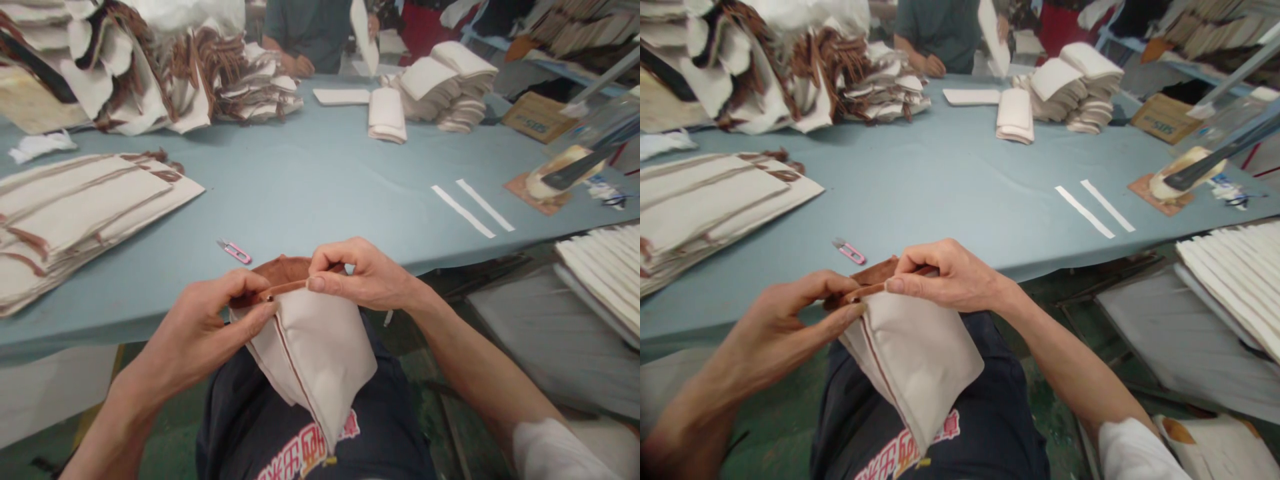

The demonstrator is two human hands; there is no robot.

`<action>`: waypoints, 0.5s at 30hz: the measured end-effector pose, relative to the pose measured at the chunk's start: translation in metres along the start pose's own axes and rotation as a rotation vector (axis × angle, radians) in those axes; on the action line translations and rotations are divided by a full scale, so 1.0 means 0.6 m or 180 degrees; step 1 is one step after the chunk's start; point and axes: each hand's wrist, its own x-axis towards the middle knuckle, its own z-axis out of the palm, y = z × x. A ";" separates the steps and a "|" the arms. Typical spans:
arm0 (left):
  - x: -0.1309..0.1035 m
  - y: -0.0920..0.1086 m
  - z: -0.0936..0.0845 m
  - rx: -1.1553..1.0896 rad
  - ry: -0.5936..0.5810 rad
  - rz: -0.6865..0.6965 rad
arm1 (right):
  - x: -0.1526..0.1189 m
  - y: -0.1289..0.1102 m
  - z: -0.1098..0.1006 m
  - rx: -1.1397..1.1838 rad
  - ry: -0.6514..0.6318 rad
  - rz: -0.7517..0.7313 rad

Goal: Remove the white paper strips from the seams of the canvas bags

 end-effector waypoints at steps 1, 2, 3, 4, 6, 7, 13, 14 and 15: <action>0.004 -0.003 -0.001 0.0090 -0.0024 0.0036 | 0.004 -0.002 -0.001 -0.0024 -0.0002 -0.0017; 0.008 -0.006 -0.001 0.0180 -0.0044 0.0075 | 0.008 -0.004 -0.003 -0.0040 -0.0009 -0.0052; 0.012 -0.009 -0.001 0.0275 -0.0070 0.0117 | 0.013 -0.005 -0.005 -0.0047 -0.0014 -0.0104; 0.017 -0.010 -0.002 0.0362 -0.0094 0.0160 | 0.018 -0.005 -0.006 -0.0046 -0.0013 -0.0179; 0.025 -0.008 -0.001 0.0437 -0.0106 0.0191 | 0.028 -0.002 -0.011 -0.0010 -0.0012 -0.0275; 0.028 -0.005 -0.002 0.0396 -0.0062 0.0161 | 0.033 0.002 -0.013 0.0021 -0.0005 -0.0271; 0.032 0.012 0.002 -0.0533 -0.0046 -0.0414 | 0.065 0.049 -0.019 -0.0030 0.0150 -0.0062; 0.031 0.012 0.005 -0.0536 -0.0088 -0.0461 | 0.067 0.055 -0.019 -0.0042 0.0144 -0.0053; 0.029 0.011 0.008 -0.0532 -0.0093 -0.0511 | 0.068 0.060 -0.018 -0.0015 0.0129 -0.0054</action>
